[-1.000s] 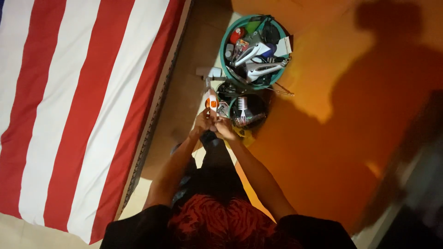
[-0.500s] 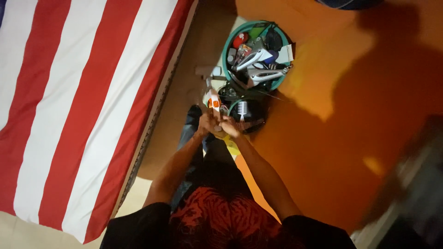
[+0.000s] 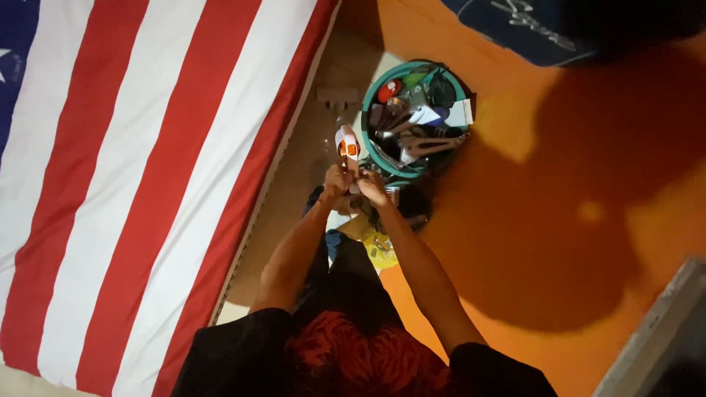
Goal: The person uses a handheld vacuum cleaner to clean the tiled floor in a bedroom. They move around the room, vacuuming near the bed and along the walls, and sit on the floor while continuing to operate the device.
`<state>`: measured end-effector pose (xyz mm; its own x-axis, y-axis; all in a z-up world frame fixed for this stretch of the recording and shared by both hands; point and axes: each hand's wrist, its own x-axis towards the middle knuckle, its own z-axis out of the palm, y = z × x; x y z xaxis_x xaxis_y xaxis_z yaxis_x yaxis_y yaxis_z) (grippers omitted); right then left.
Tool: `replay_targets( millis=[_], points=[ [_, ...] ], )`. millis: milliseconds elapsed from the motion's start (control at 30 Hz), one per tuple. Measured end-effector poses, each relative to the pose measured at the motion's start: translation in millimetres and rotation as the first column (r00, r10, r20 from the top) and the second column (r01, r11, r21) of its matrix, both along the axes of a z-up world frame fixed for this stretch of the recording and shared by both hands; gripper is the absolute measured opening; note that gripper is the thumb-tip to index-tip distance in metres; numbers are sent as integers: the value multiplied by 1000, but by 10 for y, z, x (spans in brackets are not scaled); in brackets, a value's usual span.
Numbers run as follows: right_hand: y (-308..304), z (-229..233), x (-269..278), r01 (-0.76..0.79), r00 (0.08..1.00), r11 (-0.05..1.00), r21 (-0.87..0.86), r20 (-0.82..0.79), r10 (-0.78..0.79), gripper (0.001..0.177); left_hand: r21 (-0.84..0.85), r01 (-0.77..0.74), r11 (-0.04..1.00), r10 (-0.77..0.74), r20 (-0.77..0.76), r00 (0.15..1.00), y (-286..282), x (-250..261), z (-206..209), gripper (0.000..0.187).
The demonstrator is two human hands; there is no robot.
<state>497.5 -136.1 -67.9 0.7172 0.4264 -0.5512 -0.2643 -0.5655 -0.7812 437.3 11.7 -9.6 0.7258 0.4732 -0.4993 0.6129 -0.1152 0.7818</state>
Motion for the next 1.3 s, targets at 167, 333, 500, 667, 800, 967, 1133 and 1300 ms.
replay_targets(
  millis=[167,333,500,667,800,967,1133,1300],
  points=[
    [39,-557,228,-181,980,907,-380,12,201,40,-29,1,1000,-3,-73,997,120,181,-36,55],
    [155,283,-5,-78,997,960,-269,1,81,44,-117,20,993,-27,-57,998,182,102,561,53],
    [390,438,216,-69,988,993,-99,132,82,37,-227,-52,972,73,84,994,445,322,664,51],
    [760,-312,799,21,1000,956,-293,-11,-25,32,-83,110,990,-109,23,994,882,927,179,56],
    [1058,-323,1154,203,968,966,-157,-115,-222,39,-73,96,993,-96,-3,995,1133,1365,149,49],
    [806,-1232,969,141,973,987,81,172,-153,31,13,194,981,-185,-236,954,1069,1534,259,30],
    [882,615,584,116,993,964,-239,24,-114,37,-62,229,971,-236,-136,962,926,966,372,36],
    [1037,1160,648,181,983,933,-310,48,-175,32,-180,252,951,-274,-105,956,881,986,297,55]
  ],
)
